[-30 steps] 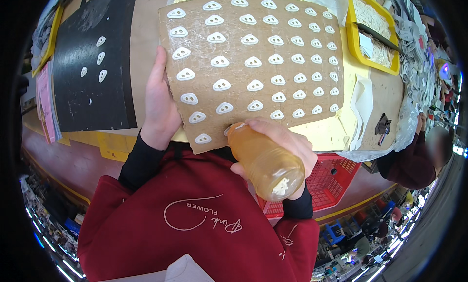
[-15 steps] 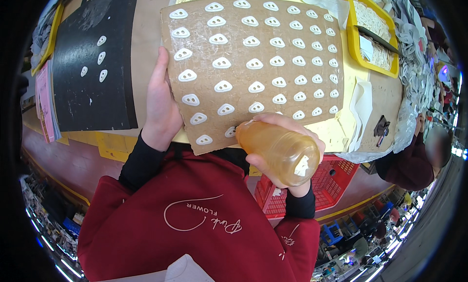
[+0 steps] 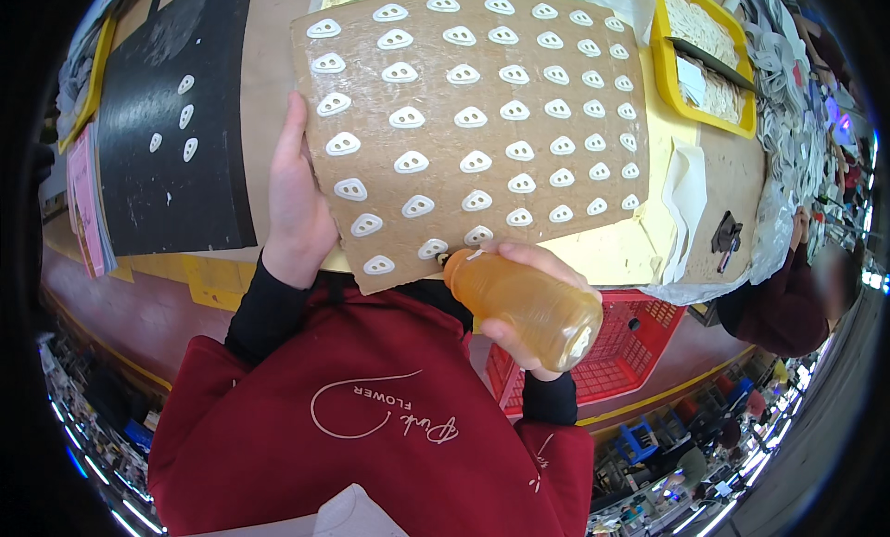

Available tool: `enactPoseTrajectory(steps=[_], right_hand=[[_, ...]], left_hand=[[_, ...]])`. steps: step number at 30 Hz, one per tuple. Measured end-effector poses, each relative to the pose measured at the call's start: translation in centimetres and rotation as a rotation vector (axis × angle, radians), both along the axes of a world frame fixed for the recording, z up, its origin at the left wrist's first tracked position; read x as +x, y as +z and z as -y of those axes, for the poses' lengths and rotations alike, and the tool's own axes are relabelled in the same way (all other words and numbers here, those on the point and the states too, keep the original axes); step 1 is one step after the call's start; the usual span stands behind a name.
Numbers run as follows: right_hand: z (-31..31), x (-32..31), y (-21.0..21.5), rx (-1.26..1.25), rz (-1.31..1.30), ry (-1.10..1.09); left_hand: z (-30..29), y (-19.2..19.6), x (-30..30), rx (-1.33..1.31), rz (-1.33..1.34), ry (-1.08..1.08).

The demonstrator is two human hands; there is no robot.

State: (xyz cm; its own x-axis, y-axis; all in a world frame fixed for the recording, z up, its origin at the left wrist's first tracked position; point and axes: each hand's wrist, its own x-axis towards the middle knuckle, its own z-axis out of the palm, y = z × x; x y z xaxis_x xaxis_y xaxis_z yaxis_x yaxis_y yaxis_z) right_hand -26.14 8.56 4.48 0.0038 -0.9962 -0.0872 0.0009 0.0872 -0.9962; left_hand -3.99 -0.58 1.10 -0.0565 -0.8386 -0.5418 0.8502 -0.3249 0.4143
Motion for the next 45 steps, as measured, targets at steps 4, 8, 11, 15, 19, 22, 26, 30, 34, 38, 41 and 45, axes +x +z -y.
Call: enactPoseTrajectory(steps=[4,8,11,15,19,22,26,30,34,38,41,45], right_hand=[[-0.6,0.8,-0.3,-0.089,-0.121,0.027],[-1.0,1.0,-1.2,-0.115,-0.088,0.061],[-0.9,2.2,-1.9,-0.031,0.394,-0.075],[0.4,2.5,-2.2,-0.061,0.243,-0.271],[0.8,2.3,-2.4,-0.153,0.016,-0.202],[0.6,2.6,-2.3,-0.154,-0.027,-0.184],[0.4,2.2,-2.0,-0.140,0.036,-0.129],[0.5,1.5,-1.9,-0.175,0.022,-0.037],[0.8,2.4,-1.8,-0.240,-0.047,-0.037],[1.3,2.9,-0.7,-0.244,-0.135,0.019],[1.8,3.2,0.2,-0.261,-0.244,0.077],[2.4,3.7,0.9,-0.271,-0.300,0.112]], left_hand=[[0.0,0.0,0.1,-0.007,-0.002,-0.020],[-0.1,0.0,0.2,-0.025,0.005,-0.023],[0.1,0.0,0.0,-0.026,-0.022,-0.032],[0.1,-0.1,-0.1,-0.017,-0.011,-0.029],[0.0,-0.4,0.1,-0.016,-0.014,-0.033],[0.1,-0.2,0.0,-0.007,0.020,-0.030],[0.1,0.1,0.0,-0.006,-0.007,-0.029],[0.1,-0.2,0.1,-0.012,0.013,-0.033],[0.0,-0.3,0.1,-0.049,-0.047,-0.019],[0.0,-0.4,0.1,-0.030,-0.026,0.008],[0.0,-0.6,0.1,-0.029,-0.020,0.019],[0.0,-0.9,0.1,-0.045,-0.005,0.024]])
